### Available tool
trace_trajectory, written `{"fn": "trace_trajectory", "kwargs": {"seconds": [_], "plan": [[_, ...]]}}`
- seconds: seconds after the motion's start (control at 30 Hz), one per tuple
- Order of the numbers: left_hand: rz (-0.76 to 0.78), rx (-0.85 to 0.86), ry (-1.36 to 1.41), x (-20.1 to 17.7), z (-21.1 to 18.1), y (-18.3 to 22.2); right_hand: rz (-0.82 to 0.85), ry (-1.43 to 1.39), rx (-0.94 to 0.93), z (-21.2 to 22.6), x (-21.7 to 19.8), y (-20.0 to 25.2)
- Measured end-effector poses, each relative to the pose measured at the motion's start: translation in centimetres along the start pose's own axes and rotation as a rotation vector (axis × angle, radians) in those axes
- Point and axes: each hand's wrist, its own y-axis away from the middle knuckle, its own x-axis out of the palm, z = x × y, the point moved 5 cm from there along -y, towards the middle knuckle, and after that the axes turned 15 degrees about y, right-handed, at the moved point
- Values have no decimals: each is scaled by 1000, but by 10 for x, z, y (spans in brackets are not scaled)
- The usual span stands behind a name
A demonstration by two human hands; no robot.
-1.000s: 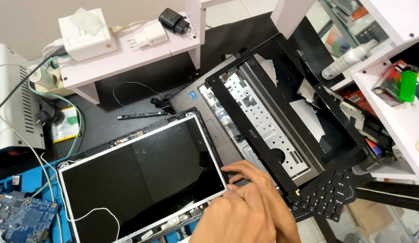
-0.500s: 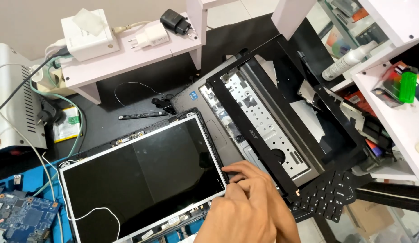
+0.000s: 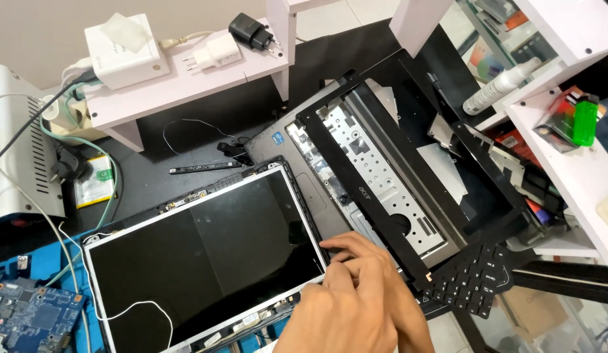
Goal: Disassembling a laptop to remove internal components and the display assembly.
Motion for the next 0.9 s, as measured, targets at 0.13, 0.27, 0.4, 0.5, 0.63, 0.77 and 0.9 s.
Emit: {"fn": "trace_trajectory", "kwargs": {"seconds": [0.13, 0.27, 0.4, 0.5, 0.63, 0.77, 0.9], "plan": [[-22, 4, -100, -3, 5, 3, 2, 93, -197, -15, 4, -17], [3, -9, -97, -4, 6, 5, 69, 214, -252, -30, 13, -22], [-52, -40, -77, 1, 9, 6, 62, 230, -286, -26, 13, -21], [-102, -50, -73, -6, 9, 7, 60, 243, -283, -24, 15, -20], [-40, -36, -58, -14, 11, 10, 57, 249, -235, -24, 17, -16], [-17, -28, 1, -11, 19, 23, 74, 128, -68, -22, 14, -15], [-53, -31, -11, -25, 19, 21, 48, 186, -200, -18, 13, -12]]}}
